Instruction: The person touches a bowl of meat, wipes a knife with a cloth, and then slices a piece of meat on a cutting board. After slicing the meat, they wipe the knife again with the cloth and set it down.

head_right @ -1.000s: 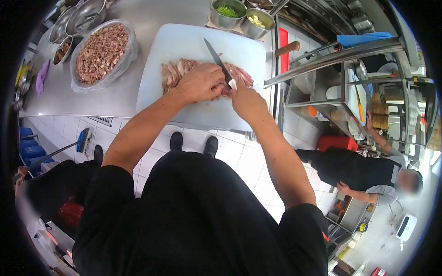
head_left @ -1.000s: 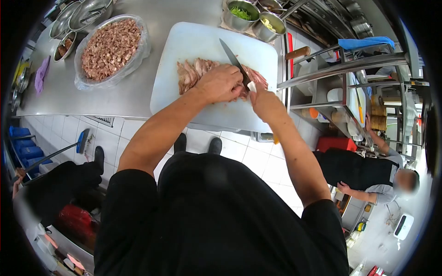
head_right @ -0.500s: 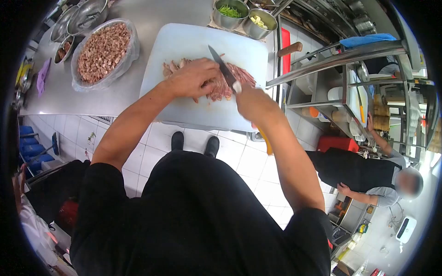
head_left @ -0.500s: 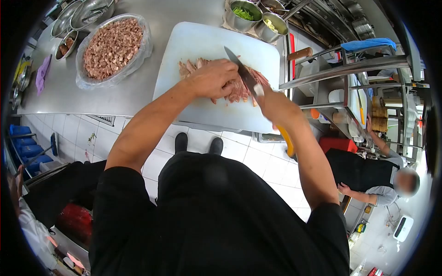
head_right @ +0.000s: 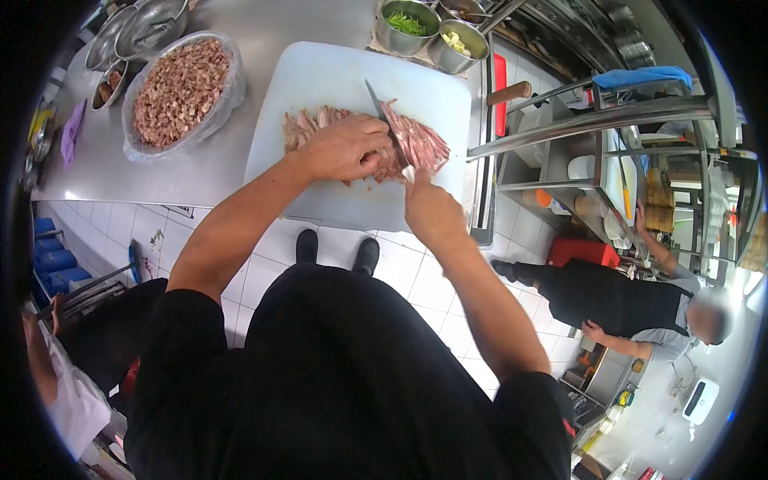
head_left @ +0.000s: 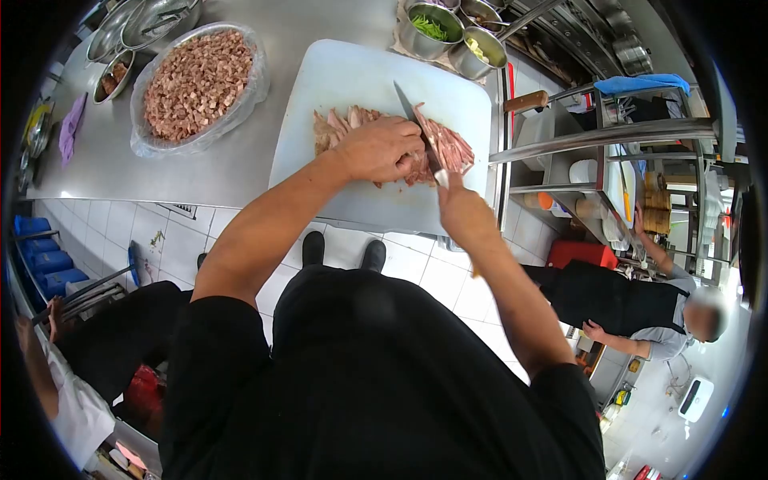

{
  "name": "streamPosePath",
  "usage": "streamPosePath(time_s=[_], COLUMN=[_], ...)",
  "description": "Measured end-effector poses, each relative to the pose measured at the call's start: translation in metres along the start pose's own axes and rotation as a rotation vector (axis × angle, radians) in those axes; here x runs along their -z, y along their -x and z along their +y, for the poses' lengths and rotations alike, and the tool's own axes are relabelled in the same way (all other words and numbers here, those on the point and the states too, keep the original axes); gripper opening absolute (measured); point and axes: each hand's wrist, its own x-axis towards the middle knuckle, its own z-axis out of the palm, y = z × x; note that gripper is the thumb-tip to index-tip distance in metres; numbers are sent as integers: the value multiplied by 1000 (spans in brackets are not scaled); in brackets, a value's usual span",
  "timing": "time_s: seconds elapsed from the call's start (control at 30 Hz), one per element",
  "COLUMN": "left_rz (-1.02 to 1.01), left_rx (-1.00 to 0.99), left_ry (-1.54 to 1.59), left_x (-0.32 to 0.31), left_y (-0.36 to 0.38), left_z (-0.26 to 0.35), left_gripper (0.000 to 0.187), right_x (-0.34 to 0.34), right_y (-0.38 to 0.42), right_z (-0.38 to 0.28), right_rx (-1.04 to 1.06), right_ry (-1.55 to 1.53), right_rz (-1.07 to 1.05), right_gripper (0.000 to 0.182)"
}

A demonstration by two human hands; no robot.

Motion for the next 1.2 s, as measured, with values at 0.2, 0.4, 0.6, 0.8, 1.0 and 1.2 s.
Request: streamPosePath(time_s=[0.2,0.4,0.6,0.8,1.0,1.2], left_rz=[64,66,114,93,129,74], left_rx=[23,-25,9,30,75,45], left_ry=[13,11,-74,-74,-60,-43], left_x=[3,-2,5,-3,4,0], left_y=[-3,3,2,6,4,8], left_z=[7,0,5,2,8,5], left_gripper=[22,19,16,17,19,18], right_x=[48,-18,31,-17,26,-21], right_y=[-19,-8,-25,-9,-23,-11], right_z=[-18,5,-10,-9,-4,-9], right_rx=[-45,21,67,-17,68,6], right_ry=[-224,-22,-74,-47,-67,-80], right_rz=[-106,49,-38,1,-31,53], right_gripper=[35,38,39,36,38,38])
